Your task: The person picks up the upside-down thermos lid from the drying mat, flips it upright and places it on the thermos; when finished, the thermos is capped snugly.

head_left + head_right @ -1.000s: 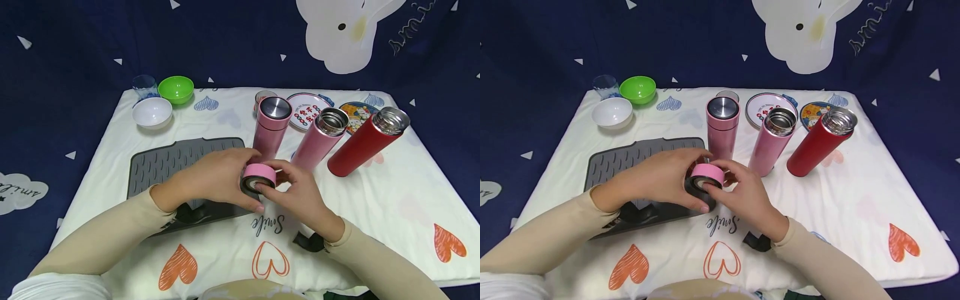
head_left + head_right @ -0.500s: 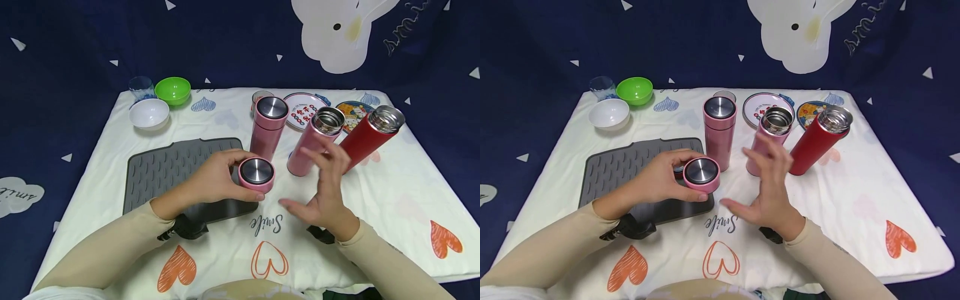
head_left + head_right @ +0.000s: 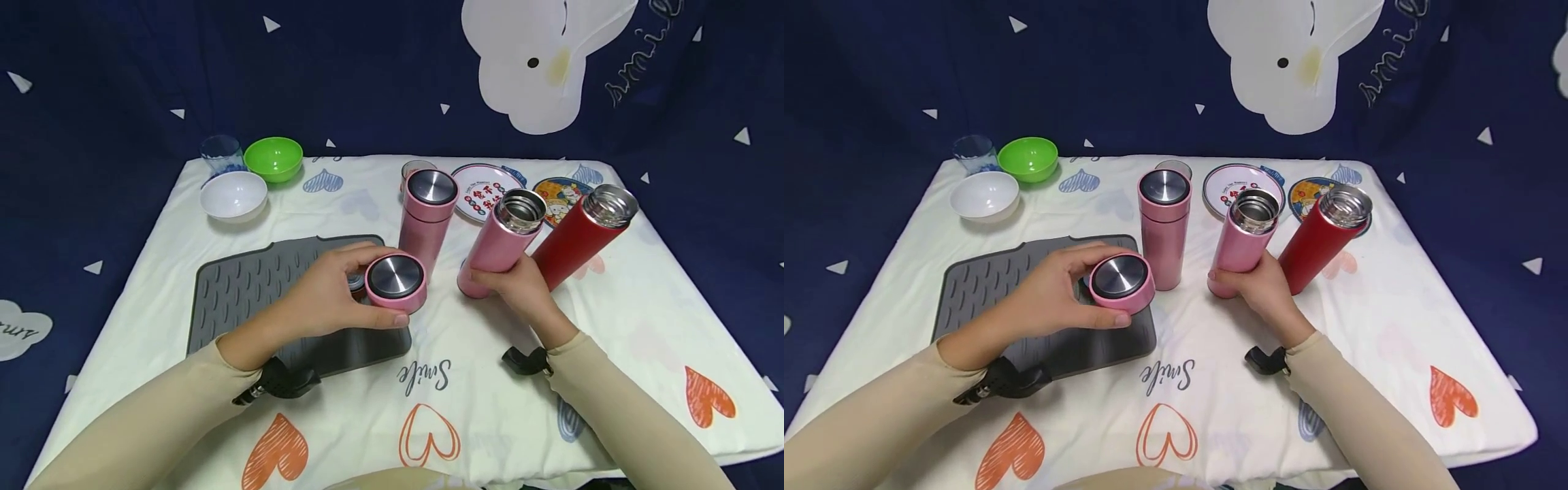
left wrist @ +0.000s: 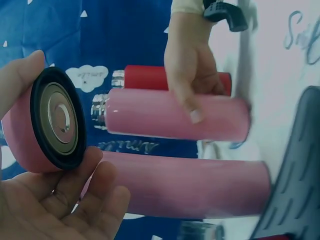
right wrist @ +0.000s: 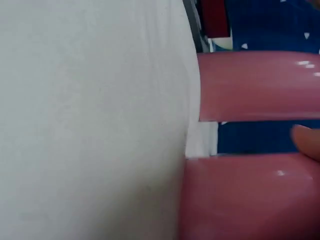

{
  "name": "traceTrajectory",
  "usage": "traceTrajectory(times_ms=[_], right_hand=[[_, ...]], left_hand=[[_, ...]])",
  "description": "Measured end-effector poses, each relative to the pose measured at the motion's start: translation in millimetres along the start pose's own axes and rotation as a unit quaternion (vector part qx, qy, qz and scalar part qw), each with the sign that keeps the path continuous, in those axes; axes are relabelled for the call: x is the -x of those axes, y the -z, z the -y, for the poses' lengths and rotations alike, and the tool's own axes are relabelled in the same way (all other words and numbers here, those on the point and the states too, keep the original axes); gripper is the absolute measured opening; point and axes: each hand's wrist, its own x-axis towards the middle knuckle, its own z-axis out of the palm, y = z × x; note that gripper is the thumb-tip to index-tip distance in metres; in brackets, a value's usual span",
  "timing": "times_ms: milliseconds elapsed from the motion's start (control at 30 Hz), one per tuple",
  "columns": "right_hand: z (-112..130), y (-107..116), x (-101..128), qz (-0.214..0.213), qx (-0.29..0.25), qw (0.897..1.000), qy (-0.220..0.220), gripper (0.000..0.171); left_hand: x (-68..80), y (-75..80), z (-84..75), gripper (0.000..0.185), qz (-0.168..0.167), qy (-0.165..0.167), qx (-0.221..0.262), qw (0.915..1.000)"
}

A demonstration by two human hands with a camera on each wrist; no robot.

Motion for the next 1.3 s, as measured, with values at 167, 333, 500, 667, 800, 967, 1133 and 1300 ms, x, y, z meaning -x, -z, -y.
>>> traceTrajectory(times_ms=[167,333,500,667,800,967,1133,1300], right_hand=[[-1,-4,17,0.08,0.059,0.99,0.096,0.059],[3,-16,44,0.16,0.058,0.972,0.164,0.073],[18,-21,61,0.176,0.05,0.969,0.165,0.073],[4,-23,55,0.183,0.046,0.966,0.175,0.063],[0,-25,54,0.184,0.051,0.965,0.182,0.06],[19,-27,60,0.193,0.04,0.961,0.193,0.049],[28,-26,58,0.218,0.026,0.953,0.209,0.034],[25,-26,58,0.191,0.034,0.964,0.184,0.043]], left_hand=[[-10.6,1.3,-12.1,0.063,-0.021,-0.047,0.001,0.9987],[-30.5,-11.4,-32.3,0.066,-0.029,-0.104,0.013,0.9941],[-49.7,-34.0,-45.9,0.073,-0.025,-0.117,-0.025,0.9925],[-58.5,-48.5,-46.6,0.077,-0.014,-0.105,-0.075,0.9916],[-57.9,-53.8,-40.2,0.079,0.011,-0.099,-0.069,0.9927],[-57.1,-51.8,-30.1,0.076,0.073,-0.105,0.029,0.9915],[-60.4,-58.6,-27.7,0.079,0.057,-0.123,0.042,0.9899],[-63.9,-67.2,-27.1,0.072,-0.009,-0.161,0.0,0.9869]])
